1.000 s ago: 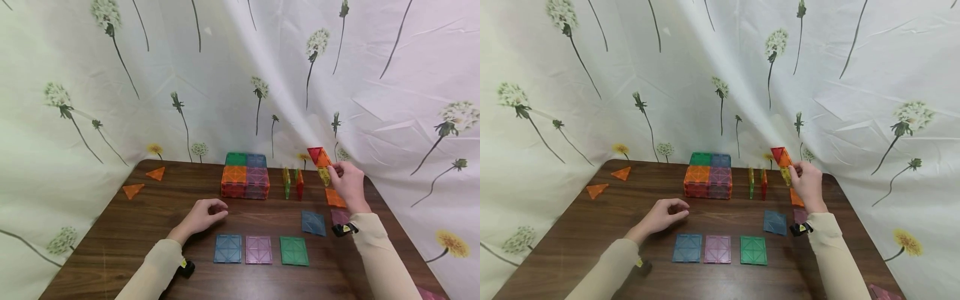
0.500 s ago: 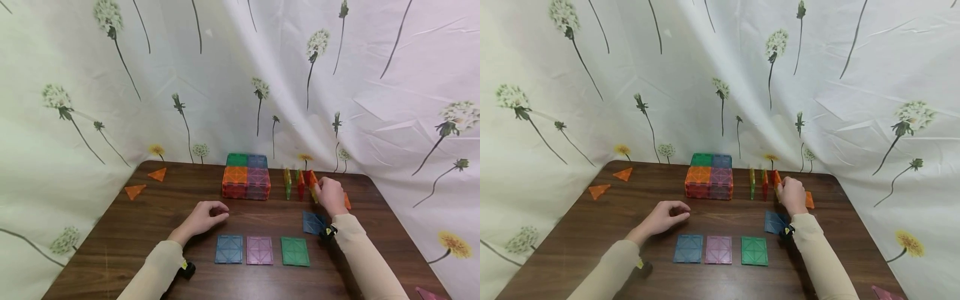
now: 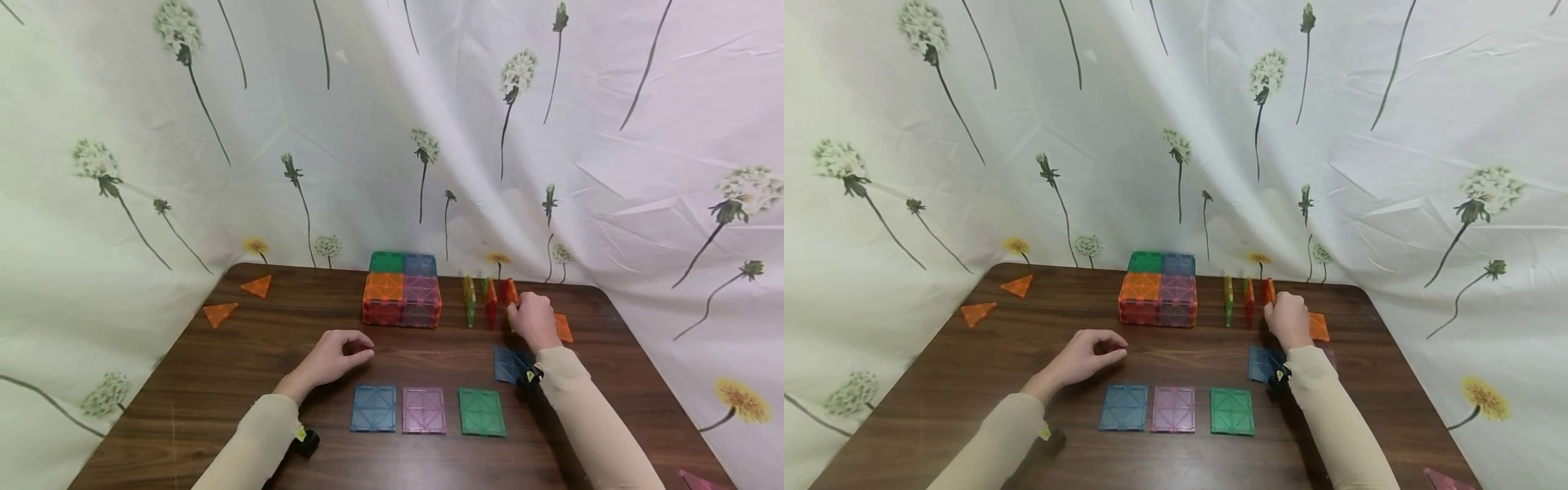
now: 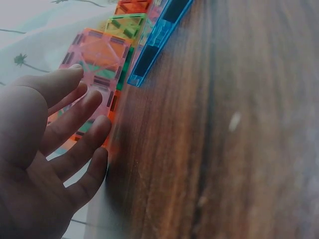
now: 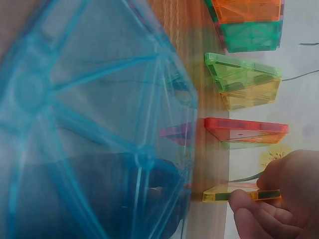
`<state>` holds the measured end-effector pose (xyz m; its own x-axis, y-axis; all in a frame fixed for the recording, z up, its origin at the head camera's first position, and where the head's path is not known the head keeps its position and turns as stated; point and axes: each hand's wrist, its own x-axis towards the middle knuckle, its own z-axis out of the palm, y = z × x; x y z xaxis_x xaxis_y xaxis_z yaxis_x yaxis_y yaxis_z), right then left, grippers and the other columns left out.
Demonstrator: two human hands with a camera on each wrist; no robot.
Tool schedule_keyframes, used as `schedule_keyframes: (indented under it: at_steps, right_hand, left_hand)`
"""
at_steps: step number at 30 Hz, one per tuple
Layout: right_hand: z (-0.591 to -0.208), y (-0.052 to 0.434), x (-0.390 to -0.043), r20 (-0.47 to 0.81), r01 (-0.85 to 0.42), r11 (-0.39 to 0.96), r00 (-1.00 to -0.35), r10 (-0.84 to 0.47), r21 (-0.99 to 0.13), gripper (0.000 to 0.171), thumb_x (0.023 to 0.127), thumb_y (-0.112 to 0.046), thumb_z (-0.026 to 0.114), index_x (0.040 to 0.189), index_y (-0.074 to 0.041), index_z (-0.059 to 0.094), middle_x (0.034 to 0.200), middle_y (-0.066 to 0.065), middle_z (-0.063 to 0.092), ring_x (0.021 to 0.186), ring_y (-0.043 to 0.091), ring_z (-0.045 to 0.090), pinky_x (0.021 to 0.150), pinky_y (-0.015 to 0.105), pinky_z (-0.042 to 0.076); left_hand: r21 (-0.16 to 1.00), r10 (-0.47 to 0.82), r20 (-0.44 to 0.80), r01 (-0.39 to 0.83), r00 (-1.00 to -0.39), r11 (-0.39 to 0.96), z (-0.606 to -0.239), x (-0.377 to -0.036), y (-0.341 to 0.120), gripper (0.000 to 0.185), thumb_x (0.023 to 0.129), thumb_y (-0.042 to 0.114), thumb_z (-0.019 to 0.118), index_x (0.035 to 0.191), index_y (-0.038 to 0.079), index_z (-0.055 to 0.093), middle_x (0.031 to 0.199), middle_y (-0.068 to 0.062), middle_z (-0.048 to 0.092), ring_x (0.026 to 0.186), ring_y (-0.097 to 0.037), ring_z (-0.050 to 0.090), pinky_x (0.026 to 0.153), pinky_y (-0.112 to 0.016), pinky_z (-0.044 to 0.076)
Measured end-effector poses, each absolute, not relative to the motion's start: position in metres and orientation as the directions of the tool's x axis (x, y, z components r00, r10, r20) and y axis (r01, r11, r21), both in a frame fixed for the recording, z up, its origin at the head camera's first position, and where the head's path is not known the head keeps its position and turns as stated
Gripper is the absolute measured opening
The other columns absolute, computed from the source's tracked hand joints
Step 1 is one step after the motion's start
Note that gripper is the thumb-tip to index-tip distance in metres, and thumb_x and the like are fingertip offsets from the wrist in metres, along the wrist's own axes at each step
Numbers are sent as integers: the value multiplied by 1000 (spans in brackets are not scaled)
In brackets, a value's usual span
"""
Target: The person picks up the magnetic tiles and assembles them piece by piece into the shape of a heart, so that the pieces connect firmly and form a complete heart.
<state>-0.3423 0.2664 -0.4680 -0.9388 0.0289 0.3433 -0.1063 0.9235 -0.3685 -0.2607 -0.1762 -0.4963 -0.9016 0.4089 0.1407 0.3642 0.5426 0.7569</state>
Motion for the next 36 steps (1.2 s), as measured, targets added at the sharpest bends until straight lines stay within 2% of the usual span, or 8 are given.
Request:
schedule_keyframes:
  at_steps: [3,11,17,21,24,28,32,36]
  right_hand:
    - [-466,265,-342,335,-102,921,-942,32,-376,28,96,-11,65,70,0,64,57,10,58,49,24,54,46,34,45]
    - [-466,266,-343,264,-67,907,-963,50,-416,26,99,-17,67,88,6,68,65,12,62,51,23,56,47,32,47]
    - [-467,268,-341,258,-74,900,-965,44,-430,30,99,-22,68,83,3,65,62,10,59,51,22,55,46,31,45]
    - [-466,271,-336,235,-59,912,-971,42,-406,34,99,-31,67,80,-2,61,65,10,58,55,25,54,48,35,42]
    - [-463,277,-330,198,-52,920,-980,28,-389,37,98,-38,67,92,-1,66,80,15,67,65,29,60,55,42,48]
    - [-458,289,-320,156,-69,909,-988,-4,-412,46,100,-41,67,117,2,68,103,20,74,87,34,69,73,52,57]
    - [-451,304,-307,171,-117,885,-984,-43,-451,47,101,-36,68,125,5,65,105,19,75,97,36,72,84,56,57]
    - [-446,326,-289,209,-190,869,-972,-103,-457,42,101,-29,72,124,5,65,102,17,77,94,33,74,84,55,58]
  left_hand:
    - [757,404,132,355,-905,548,-497,-260,-176,19,100,29,75,113,15,79,102,10,74,95,-10,64,88,-37,56]
    - [754,405,152,370,-902,542,-498,-260,-177,20,100,28,74,113,14,79,103,8,74,96,-11,65,89,-39,56]
    - [754,410,153,374,-899,540,-496,-260,-180,19,100,28,74,112,14,79,102,8,74,95,-11,64,89,-42,56]
    - [756,409,159,377,-898,534,-494,-260,-183,20,100,29,74,112,14,79,102,9,74,96,-12,65,91,-45,56]
    - [756,399,164,375,-902,536,-492,-261,-190,21,100,29,74,113,13,79,102,9,74,96,-12,66,91,-45,56]
    - [743,365,186,374,-912,555,-488,-263,-209,22,101,29,74,115,12,78,102,9,74,96,-12,67,88,-41,57]
    - [718,288,222,357,-931,598,-482,-267,-237,22,100,27,75,115,11,78,102,6,75,96,-14,68,87,-42,58]
    - [680,185,274,327,-944,656,-479,-273,-274,22,101,25,74,117,10,77,105,-1,77,98,-20,70,86,-45,58]
